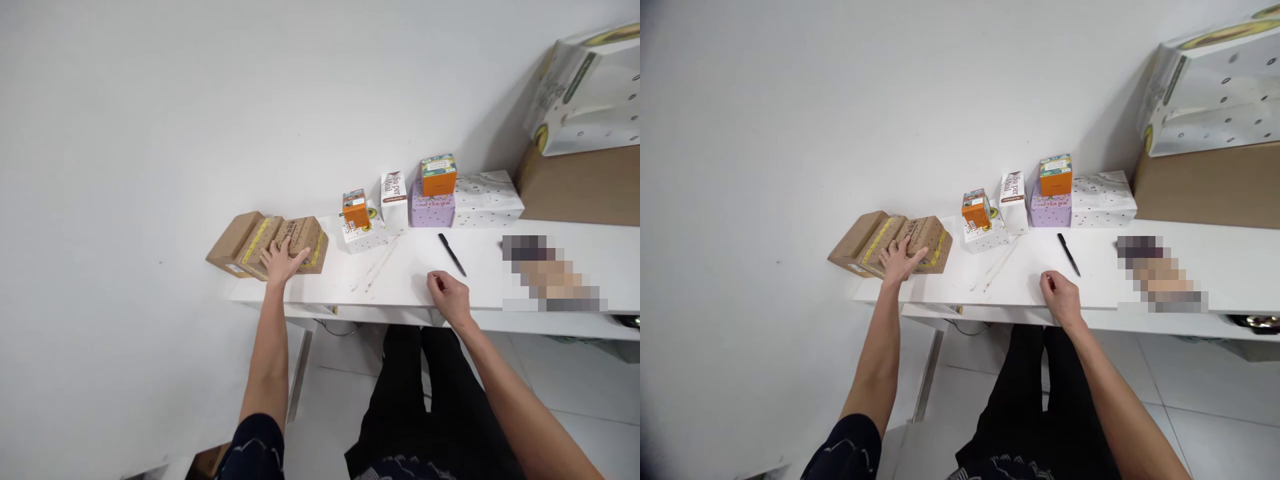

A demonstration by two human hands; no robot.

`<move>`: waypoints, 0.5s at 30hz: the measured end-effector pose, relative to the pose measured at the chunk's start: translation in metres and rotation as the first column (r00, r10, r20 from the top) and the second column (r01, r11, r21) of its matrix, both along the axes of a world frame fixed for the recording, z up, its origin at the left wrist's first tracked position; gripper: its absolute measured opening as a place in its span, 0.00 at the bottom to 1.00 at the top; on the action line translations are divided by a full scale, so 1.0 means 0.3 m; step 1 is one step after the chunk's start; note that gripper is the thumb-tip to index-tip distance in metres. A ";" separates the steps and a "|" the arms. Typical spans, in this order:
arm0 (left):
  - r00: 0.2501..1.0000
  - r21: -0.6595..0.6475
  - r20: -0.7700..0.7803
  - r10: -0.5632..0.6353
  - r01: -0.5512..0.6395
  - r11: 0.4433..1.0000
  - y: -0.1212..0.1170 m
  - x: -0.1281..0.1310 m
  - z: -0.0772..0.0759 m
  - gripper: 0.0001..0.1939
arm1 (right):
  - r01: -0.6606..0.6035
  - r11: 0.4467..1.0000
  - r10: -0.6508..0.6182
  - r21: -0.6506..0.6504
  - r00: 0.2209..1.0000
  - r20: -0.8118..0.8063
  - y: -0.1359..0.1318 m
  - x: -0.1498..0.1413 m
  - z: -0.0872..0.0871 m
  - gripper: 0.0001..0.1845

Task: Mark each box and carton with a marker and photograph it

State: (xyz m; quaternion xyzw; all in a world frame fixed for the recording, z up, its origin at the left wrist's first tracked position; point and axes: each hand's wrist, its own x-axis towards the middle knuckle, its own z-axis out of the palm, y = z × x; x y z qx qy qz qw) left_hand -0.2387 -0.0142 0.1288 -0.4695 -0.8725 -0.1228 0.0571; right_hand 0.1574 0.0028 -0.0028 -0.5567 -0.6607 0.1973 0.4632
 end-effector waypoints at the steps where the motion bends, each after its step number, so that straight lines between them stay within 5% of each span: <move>1: 1.000 0.017 -0.014 -0.007 0.007 1.000 -0.006 0.018 -0.007 0.43 | -0.004 1.000 0.004 0.003 1.000 0.001 -0.001 0.000 0.002 0.15; 6: 0.995 0.150 -0.019 -0.093 0.095 0.984 -0.078 0.098 -0.015 0.35 | -0.026 1.000 0.026 0.016 1.000 -0.011 -0.003 0.003 0.008 0.15; 11: 0.961 0.428 0.274 -0.047 -0.078 0.900 -0.218 0.161 -0.031 0.29 | -0.025 1.000 0.024 -0.014 0.998 -0.064 -0.001 0.003 0.010 0.15; 13: 0.842 0.478 0.524 -0.125 -0.170 0.862 -0.256 0.213 -0.059 0.30 | -0.008 0.998 0.001 -0.055 0.992 -0.126 -0.008 -0.005 0.020 0.15; 15: 0.630 0.442 0.753 -0.188 -0.274 0.854 -0.267 0.294 -0.101 0.34 | -0.016 0.994 -0.009 -0.112 0.976 -0.218 -0.023 -0.020 0.034 0.17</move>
